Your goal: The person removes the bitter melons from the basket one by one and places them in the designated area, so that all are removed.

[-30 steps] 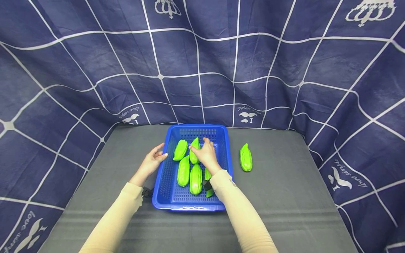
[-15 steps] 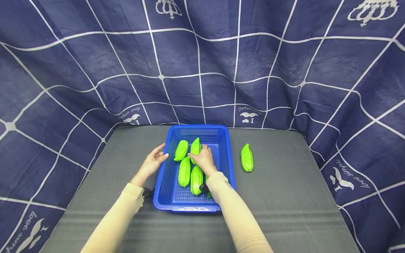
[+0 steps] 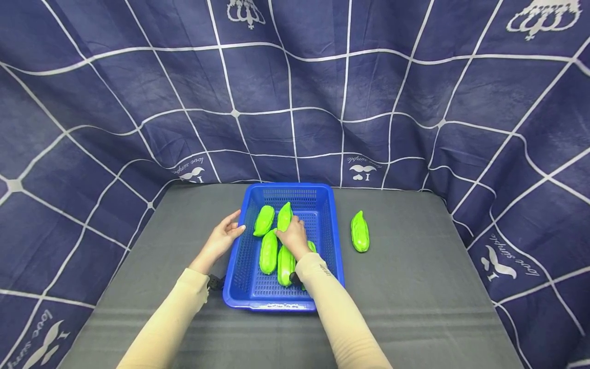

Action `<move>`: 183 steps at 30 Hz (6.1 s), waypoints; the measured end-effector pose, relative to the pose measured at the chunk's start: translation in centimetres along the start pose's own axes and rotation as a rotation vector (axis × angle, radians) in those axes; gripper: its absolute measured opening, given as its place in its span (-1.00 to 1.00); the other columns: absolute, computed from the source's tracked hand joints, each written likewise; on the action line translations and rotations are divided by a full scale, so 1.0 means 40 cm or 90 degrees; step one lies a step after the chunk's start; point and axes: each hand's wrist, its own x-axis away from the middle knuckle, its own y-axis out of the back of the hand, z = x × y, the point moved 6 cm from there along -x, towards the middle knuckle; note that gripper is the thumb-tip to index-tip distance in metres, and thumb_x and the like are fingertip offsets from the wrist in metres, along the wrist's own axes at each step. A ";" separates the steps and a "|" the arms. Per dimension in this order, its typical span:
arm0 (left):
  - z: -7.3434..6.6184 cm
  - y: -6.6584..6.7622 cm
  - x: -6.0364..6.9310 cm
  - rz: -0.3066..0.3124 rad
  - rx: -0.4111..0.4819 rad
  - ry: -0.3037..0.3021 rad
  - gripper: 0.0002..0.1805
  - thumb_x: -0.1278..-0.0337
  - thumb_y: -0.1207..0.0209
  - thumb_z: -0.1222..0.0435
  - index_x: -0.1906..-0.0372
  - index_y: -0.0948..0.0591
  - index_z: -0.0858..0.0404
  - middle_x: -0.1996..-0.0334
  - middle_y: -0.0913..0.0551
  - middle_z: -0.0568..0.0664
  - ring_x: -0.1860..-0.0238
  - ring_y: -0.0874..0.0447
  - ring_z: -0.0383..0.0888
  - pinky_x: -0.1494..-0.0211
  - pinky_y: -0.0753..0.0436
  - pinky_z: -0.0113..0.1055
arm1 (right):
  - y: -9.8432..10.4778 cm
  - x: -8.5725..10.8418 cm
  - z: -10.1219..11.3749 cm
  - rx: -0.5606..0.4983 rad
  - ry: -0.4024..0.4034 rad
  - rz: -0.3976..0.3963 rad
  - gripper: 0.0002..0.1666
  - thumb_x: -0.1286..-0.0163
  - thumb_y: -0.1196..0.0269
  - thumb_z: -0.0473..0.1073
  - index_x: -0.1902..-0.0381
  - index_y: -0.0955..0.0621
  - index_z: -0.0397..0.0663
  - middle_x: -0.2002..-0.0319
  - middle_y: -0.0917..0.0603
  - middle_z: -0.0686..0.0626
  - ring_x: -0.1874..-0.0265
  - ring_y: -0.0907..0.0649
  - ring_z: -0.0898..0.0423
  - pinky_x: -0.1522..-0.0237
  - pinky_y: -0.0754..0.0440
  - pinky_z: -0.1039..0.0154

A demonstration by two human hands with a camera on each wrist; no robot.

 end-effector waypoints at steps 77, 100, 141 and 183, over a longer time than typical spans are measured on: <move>0.054 -0.004 -0.019 0.006 -0.004 0.023 -0.34 -0.39 -0.13 0.31 -0.51 -0.21 0.23 -0.03 -0.59 0.35 0.18 -0.61 -0.18 0.16 -0.55 -0.48 | 0.443 0.063 -0.162 -0.238 -0.052 -0.133 -0.19 -0.34 -0.26 -0.16 -0.46 -0.24 -0.30 -0.35 -0.41 -0.36 -0.31 -0.46 -0.20 -0.33 -0.40 -0.02; 0.053 -0.002 -0.019 0.006 0.007 0.024 -0.34 -0.40 -0.12 0.32 -0.51 -0.20 0.24 -0.02 -0.60 0.36 0.26 -0.59 -0.34 0.17 -0.53 -0.55 | 0.520 0.081 -0.326 -0.271 -0.134 -0.191 -0.18 -0.38 -0.21 -0.22 -0.50 -0.16 -0.27 -0.40 -0.36 -0.34 -0.30 -0.47 -0.18 -0.32 -0.44 0.04; 0.050 -0.008 -0.015 0.004 0.049 0.020 -0.36 -0.38 -0.12 0.35 -0.50 -0.22 0.27 0.01 -0.60 0.41 0.32 -0.57 -0.37 0.21 -0.54 -0.53 | 0.423 0.091 -0.492 -0.110 -0.177 -0.069 -0.21 -0.43 -0.13 -0.19 -0.45 -0.11 -0.48 -0.37 -0.28 -0.50 -0.36 -0.33 -0.36 -0.36 -0.31 -0.16; 0.055 -0.006 -0.018 0.000 0.050 0.039 -0.32 -0.37 -0.15 0.32 -0.51 -0.20 0.24 -0.01 -0.61 0.36 0.28 -0.59 -0.28 0.21 -0.55 -0.51 | 0.530 0.102 -0.291 -0.131 -0.084 -0.164 -0.29 -0.46 -0.15 -0.08 -0.46 -0.26 -0.24 -0.41 -0.34 -0.34 -0.38 -0.38 -0.25 -0.36 -0.35 -0.10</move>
